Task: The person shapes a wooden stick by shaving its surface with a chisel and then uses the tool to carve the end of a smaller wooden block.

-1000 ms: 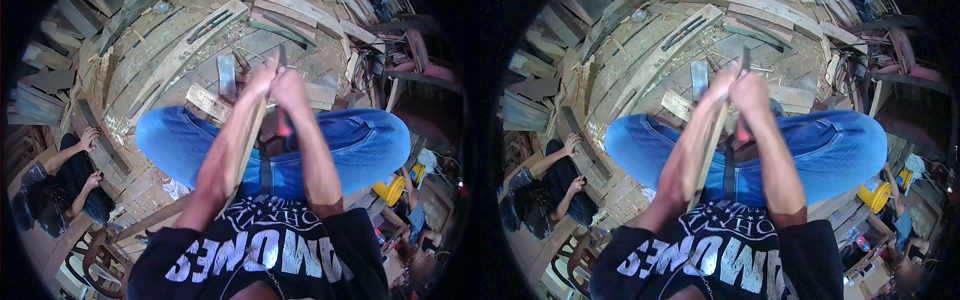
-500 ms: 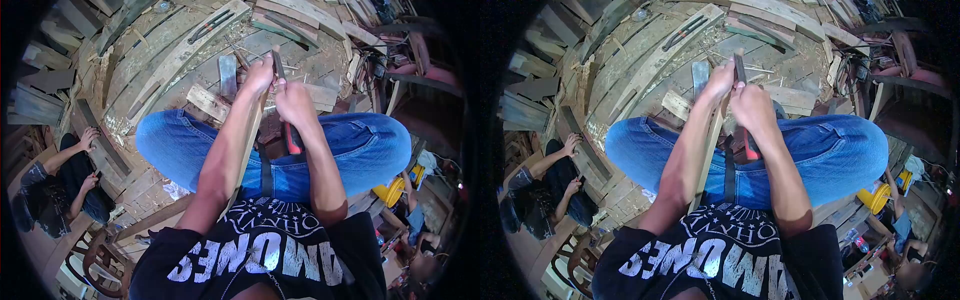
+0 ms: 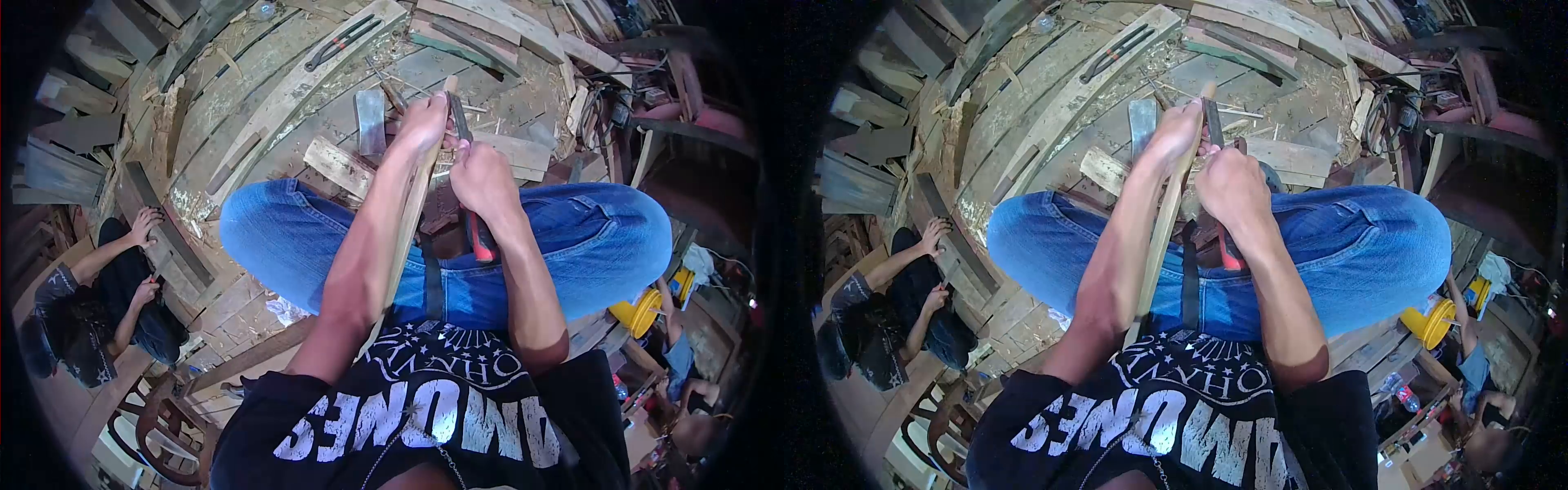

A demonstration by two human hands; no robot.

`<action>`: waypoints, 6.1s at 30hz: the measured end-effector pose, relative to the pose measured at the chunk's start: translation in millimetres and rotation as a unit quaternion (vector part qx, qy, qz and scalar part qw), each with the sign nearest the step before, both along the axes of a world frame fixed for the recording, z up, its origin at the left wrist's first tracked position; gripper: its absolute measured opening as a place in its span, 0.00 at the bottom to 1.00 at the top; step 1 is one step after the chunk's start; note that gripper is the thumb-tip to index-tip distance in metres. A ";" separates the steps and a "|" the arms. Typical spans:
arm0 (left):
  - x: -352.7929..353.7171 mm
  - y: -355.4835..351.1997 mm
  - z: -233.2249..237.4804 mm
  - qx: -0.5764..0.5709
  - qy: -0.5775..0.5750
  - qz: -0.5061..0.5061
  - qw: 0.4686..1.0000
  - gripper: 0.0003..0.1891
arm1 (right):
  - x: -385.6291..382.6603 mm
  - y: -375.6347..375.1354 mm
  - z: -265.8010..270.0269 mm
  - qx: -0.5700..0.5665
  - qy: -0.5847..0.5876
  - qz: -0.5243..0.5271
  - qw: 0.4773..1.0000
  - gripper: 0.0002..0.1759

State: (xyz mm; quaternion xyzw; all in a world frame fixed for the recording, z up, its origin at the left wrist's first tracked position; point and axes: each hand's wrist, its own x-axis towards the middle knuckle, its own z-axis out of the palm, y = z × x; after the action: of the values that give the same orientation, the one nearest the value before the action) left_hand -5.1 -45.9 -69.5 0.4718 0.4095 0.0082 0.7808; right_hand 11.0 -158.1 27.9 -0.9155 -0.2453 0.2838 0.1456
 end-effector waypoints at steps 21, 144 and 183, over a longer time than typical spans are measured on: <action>-11.6 7.7 8.4 -0.017 -0.024 0.002 1.000 0.23 | 28.5 15.6 -26.8 0.052 -0.006 -0.093 0.994 0.25; -18.3 21.3 38.7 -0.087 -0.124 0.006 0.988 0.34 | 4.7 -2.9 12.8 0.112 0.043 -0.064 0.991 0.23; -2.9 8.5 -2.1 0.062 0.010 -0.006 0.998 0.31 | 9.4 18.6 -26.6 0.066 -0.008 -0.043 0.997 0.23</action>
State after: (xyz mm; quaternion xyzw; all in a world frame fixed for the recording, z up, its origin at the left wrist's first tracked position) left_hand -8.0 -37.4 -71.6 0.5213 0.4133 0.0242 0.7462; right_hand 20.4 -139.5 1.3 -0.9158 -0.2255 0.2528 0.2156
